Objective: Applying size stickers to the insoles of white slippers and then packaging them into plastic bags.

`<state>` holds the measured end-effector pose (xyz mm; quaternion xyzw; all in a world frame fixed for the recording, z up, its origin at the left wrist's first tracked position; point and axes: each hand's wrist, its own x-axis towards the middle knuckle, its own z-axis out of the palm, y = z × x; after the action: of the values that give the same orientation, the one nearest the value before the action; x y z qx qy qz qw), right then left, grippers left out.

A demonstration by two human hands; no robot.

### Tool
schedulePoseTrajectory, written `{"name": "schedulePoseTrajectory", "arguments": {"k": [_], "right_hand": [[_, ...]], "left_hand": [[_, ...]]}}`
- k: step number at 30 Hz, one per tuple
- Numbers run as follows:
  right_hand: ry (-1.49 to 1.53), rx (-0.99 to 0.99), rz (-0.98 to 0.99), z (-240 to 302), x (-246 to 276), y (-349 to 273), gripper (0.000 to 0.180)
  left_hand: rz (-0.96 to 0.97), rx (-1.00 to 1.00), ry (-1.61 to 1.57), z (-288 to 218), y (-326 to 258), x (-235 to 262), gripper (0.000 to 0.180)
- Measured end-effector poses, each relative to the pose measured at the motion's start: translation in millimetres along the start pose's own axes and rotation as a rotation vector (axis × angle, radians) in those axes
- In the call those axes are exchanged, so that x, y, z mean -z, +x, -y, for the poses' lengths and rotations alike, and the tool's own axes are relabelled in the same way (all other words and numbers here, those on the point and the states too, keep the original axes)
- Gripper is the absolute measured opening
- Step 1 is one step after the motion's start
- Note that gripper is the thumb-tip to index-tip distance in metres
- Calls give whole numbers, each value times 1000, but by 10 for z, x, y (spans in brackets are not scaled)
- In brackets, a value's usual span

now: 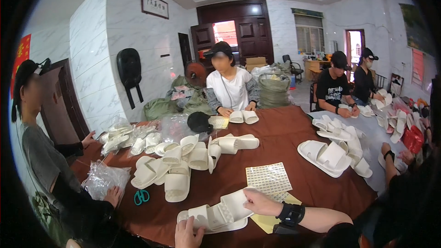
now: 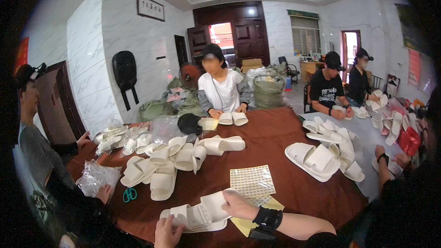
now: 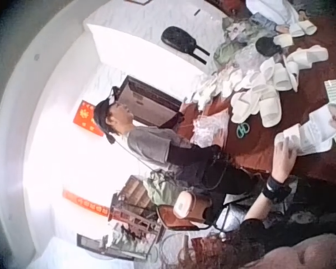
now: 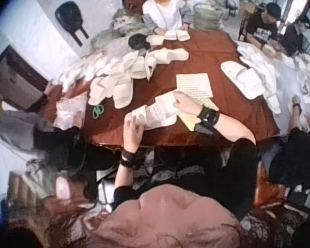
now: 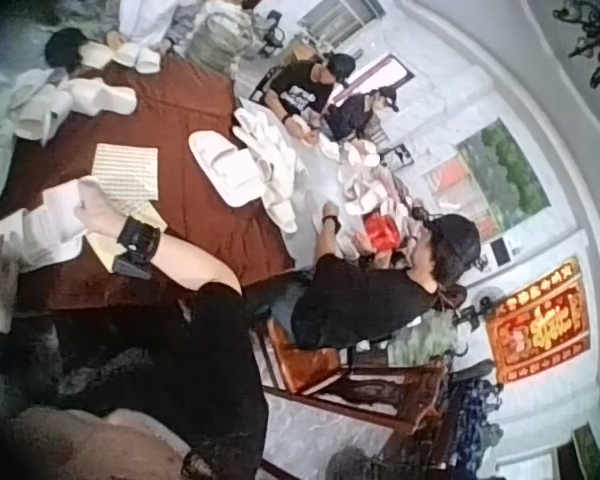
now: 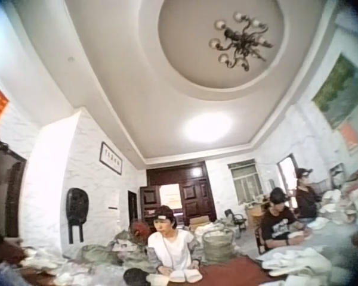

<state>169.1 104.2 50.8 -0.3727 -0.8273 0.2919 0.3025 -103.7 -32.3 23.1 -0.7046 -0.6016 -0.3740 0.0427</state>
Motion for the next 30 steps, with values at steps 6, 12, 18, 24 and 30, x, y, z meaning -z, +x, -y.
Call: {"name": "schedulePoseTrajectory", "arguments": {"k": [6,12,18,24,30], "right_hand": [[397,-42,160,-184,-578,34,38],[322,95,-92,33,-836,40,30],[786,-154,-187,187,-632,-38,16],[1139,-161,-186,102,13,-167,6],[1370,-109,-286,-14,738,-472,17]], "left_hand": [[-89,-97,173,-183,-72,75,37],[-89,4,65,-321,-54,-24,32],[-42,82,-42,-72,-120,85,32],[-212,-140,-50,-344,68,416,32],[-90,-140,-106,-435,104,313,32]]}}
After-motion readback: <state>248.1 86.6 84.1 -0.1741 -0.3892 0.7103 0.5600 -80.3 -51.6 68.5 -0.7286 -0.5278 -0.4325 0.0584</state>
